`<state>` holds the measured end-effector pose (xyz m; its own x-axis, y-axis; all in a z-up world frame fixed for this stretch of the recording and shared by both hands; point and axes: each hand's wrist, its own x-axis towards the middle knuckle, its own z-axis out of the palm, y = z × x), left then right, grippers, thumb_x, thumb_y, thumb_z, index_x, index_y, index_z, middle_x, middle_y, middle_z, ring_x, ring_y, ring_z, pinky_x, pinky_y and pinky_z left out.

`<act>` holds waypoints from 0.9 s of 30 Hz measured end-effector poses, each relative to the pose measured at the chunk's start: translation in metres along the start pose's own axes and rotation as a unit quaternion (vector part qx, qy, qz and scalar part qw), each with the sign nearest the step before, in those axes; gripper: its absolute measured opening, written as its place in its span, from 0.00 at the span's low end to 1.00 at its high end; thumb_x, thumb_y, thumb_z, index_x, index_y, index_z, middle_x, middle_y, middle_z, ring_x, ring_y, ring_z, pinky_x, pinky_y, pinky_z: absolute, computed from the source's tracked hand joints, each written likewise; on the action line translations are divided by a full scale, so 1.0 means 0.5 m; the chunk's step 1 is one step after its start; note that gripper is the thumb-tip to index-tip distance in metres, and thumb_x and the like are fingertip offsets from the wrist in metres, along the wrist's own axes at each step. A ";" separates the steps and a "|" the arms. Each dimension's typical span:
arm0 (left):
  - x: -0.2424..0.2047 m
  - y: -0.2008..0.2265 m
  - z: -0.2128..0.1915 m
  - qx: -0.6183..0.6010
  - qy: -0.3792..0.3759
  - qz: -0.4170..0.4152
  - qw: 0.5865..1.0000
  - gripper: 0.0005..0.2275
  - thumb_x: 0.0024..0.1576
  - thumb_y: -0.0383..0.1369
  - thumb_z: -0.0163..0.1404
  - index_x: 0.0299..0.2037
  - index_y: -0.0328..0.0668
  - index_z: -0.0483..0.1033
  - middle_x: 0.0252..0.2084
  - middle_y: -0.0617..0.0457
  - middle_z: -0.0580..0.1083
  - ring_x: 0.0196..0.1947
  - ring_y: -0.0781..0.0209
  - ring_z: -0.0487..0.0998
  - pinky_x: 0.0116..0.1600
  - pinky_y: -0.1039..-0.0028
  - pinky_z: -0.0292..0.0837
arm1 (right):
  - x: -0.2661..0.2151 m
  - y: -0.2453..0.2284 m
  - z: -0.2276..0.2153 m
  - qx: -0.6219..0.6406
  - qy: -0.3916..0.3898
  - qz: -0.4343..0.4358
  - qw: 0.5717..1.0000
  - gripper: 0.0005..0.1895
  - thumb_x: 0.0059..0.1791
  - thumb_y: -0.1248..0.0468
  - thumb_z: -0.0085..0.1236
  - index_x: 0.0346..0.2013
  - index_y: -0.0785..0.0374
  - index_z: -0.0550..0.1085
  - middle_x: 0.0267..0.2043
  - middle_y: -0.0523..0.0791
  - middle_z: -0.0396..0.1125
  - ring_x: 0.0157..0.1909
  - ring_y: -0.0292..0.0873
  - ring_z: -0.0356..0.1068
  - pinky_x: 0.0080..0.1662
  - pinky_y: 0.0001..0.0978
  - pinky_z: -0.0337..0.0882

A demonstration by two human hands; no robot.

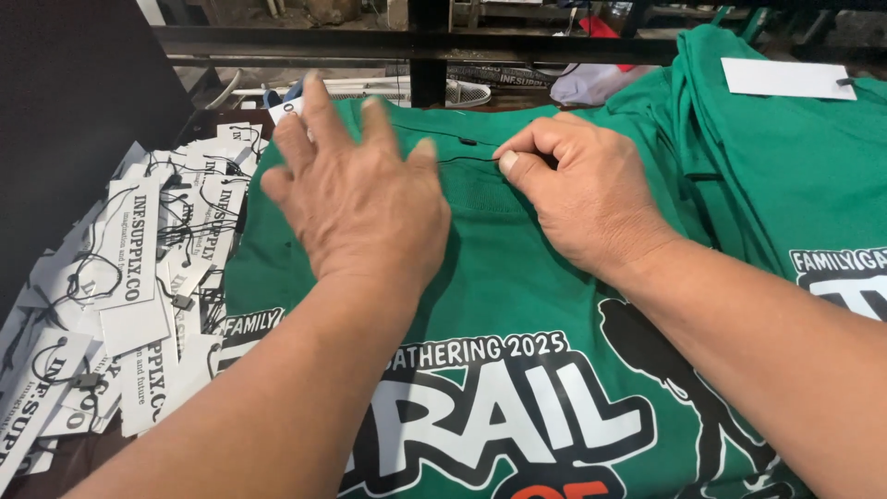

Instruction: Attaching brand tags to a stack of t-shirts using manual plastic fasteners

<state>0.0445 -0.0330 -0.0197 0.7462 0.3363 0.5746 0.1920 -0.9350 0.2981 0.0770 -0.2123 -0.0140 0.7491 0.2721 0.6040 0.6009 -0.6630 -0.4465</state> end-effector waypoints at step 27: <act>0.000 -0.015 0.057 -0.114 0.136 0.191 0.965 0.07 0.53 0.25 0.47 0.29 0.55 0.72 0.29 0.59 0.67 0.35 0.49 0.64 0.38 0.58 0.55 | 0.000 0.000 -0.005 0.046 0.007 0.036 0.998 0.06 0.51 0.61 0.58 0.37 0.54 0.82 0.39 0.36 0.77 0.41 0.31 0.72 0.46 0.25 0.69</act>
<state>0.0612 -0.0293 -0.0434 0.5331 0.0180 0.8459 -0.2323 -0.9582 0.1668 0.0762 -0.2140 -0.0121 0.7879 0.2157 0.5768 0.5690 -0.6133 -0.5478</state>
